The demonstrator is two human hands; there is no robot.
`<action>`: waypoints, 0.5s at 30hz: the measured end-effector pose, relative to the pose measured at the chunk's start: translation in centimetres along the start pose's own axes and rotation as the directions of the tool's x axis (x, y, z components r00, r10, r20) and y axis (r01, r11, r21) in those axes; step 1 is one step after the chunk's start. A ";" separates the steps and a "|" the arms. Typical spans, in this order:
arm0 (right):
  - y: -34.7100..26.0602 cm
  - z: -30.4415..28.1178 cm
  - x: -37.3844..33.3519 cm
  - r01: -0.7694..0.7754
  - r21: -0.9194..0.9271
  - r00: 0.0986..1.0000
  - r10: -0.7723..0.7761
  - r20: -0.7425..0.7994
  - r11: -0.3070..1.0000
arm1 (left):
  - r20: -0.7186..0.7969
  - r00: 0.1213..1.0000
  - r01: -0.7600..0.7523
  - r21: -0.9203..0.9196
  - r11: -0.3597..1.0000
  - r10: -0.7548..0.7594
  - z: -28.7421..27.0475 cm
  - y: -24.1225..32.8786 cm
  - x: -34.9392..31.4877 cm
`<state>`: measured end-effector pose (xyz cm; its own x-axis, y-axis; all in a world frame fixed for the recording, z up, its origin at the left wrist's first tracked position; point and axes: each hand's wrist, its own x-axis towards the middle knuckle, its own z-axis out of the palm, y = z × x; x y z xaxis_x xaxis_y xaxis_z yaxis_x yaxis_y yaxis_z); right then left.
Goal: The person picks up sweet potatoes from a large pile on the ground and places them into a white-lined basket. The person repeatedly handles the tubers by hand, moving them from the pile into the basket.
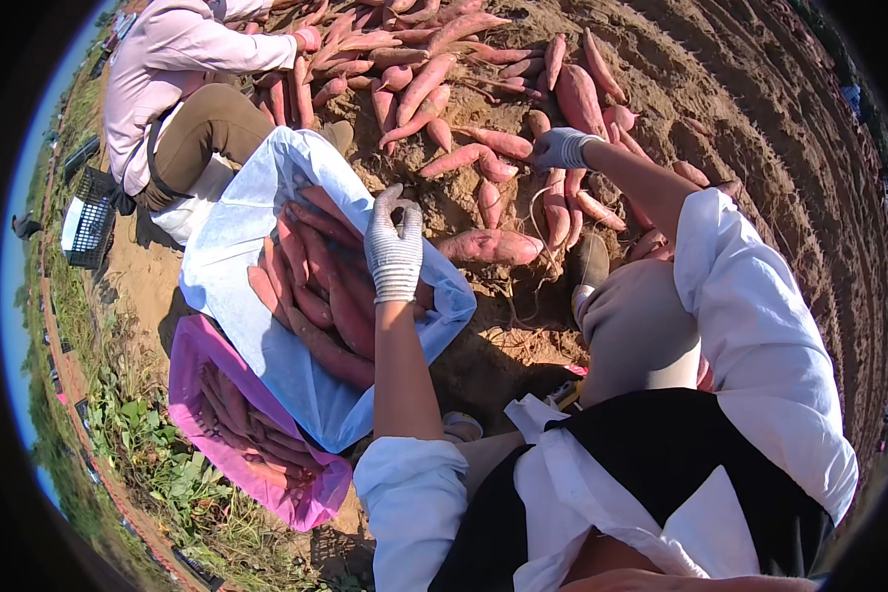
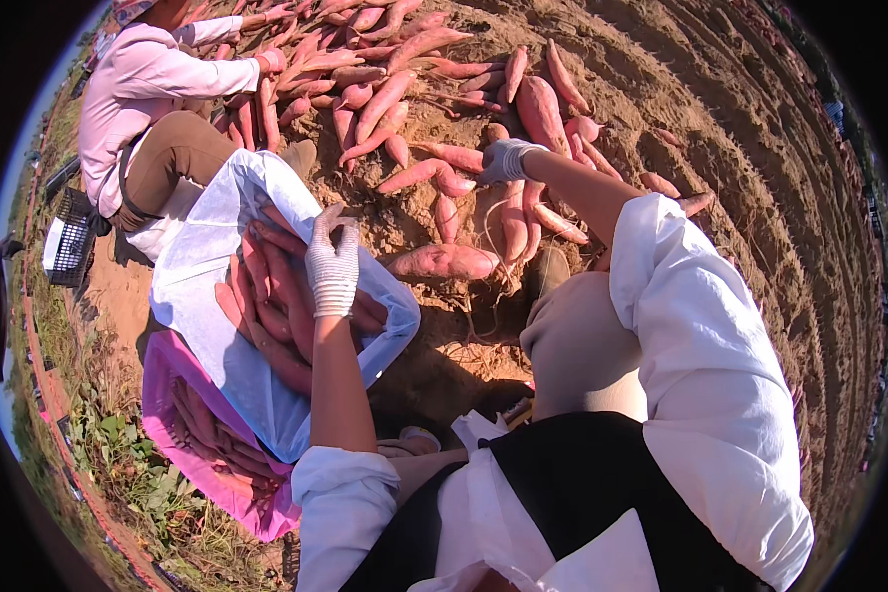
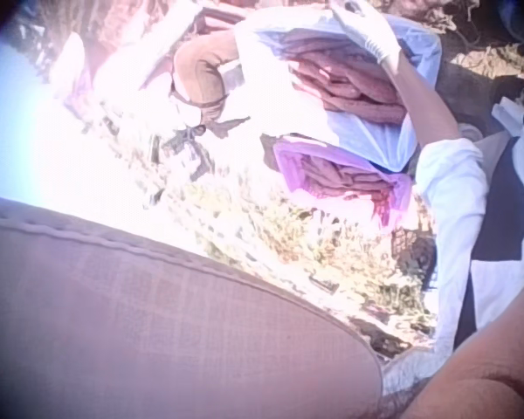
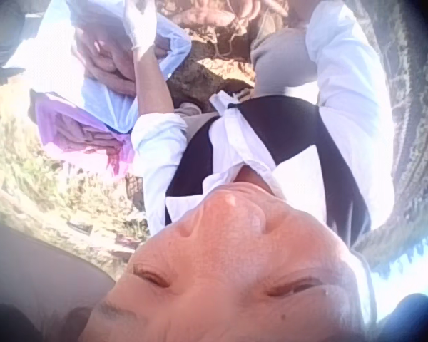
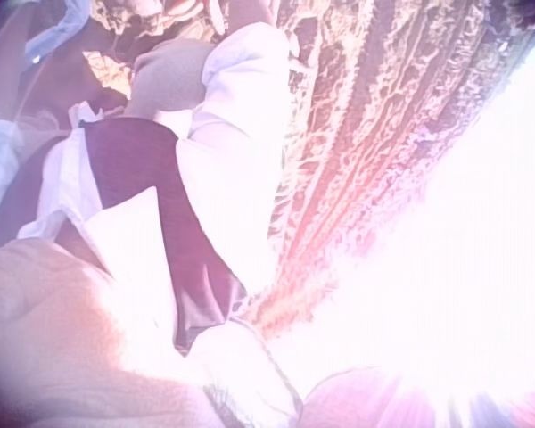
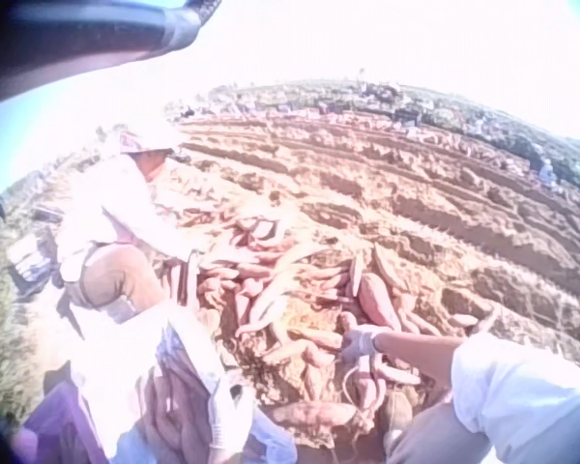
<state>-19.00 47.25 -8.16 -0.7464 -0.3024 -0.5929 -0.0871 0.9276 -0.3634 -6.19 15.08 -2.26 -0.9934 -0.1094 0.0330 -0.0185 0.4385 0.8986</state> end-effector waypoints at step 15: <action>4.5 7.9 15.1 -0.073 -0.050 0.947 0.053 -0.318 0.996 | 0.239 0.959 -0.277 0.702 0.656 0.149 4.1 -1.7 1.7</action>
<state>-25.45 45.09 -24.43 -0.9210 -0.1671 -0.3519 -0.0656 0.9570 -0.2825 -8.34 17.81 -5.51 -0.9828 0.1741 0.0612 0.1843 0.9443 0.2727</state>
